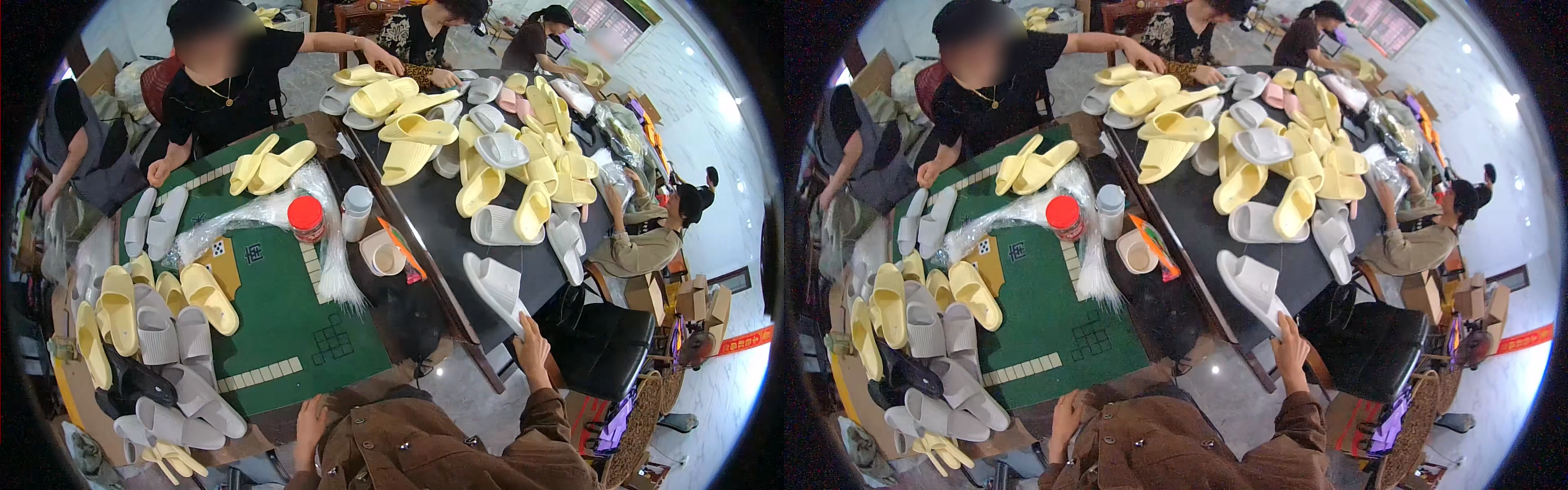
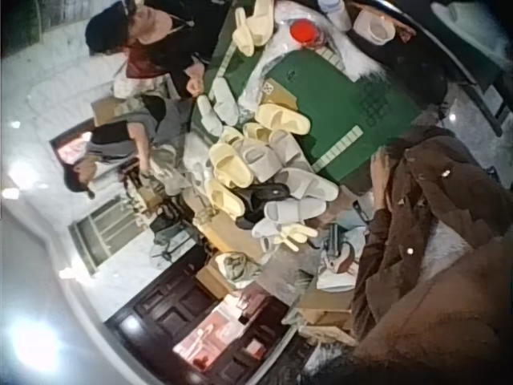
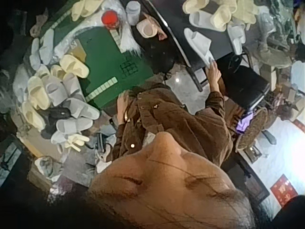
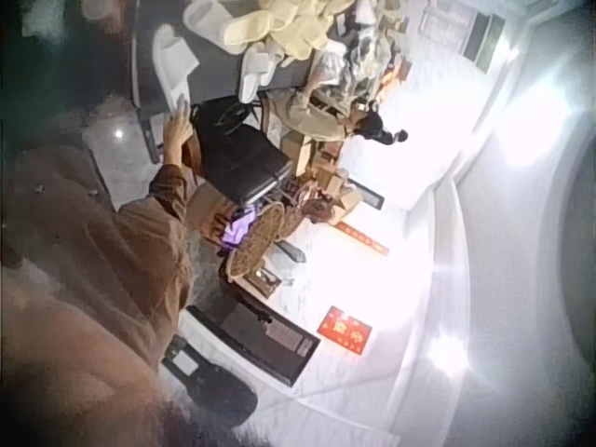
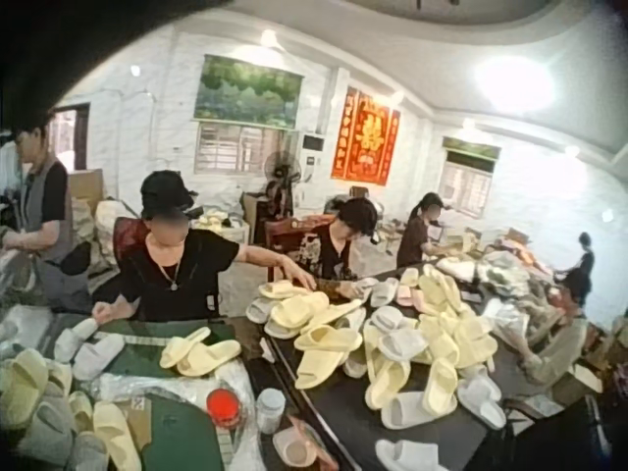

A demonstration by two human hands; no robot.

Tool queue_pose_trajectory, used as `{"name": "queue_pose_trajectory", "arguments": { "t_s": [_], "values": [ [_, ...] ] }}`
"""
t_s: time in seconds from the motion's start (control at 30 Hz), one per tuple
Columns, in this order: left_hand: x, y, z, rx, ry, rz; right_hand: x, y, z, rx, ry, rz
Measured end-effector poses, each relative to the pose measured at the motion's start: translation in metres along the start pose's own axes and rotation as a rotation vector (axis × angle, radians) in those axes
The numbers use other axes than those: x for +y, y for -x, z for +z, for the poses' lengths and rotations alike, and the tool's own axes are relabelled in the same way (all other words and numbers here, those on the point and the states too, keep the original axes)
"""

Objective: The person pairs slide slippers on a table and fastens each pair together with plastic tag ties by hand.

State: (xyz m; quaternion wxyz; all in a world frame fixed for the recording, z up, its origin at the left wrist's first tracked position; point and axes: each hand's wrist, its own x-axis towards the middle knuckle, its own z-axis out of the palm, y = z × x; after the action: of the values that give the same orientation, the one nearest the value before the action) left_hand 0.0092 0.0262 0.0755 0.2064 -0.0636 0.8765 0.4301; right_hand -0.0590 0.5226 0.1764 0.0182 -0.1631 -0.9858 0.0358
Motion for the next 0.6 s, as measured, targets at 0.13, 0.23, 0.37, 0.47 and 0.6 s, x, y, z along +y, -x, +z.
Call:
{"name": "queue_pose_trajectory", "arguments": {
  "t_s": [0.13,0.23,0.37,0.47,0.6],
  "values": [
    [-0.01,0.001,-0.002,-0.041,-0.071,-0.037,0.011,-0.004,0.004,0.014,0.006,-0.041],
    [-0.008,0.001,0.002,-0.016,-0.048,-0.01,0.036,-0.039,0.013,0.174,0.137,-0.197],
    [0.003,-0.002,0.01,0.026,-0.089,0.068,0.068,-0.088,0.031,0.091,0.227,-0.082],
    [0.004,-0.002,0.019,0.036,-0.073,0.03,0.102,-0.111,0.048,-0.062,0.296,-0.049],
    [-0.014,0.012,0.034,0.027,-0.066,-0.049,0.085,-0.159,0.049,-0.131,0.067,-0.033]
  ]
}}
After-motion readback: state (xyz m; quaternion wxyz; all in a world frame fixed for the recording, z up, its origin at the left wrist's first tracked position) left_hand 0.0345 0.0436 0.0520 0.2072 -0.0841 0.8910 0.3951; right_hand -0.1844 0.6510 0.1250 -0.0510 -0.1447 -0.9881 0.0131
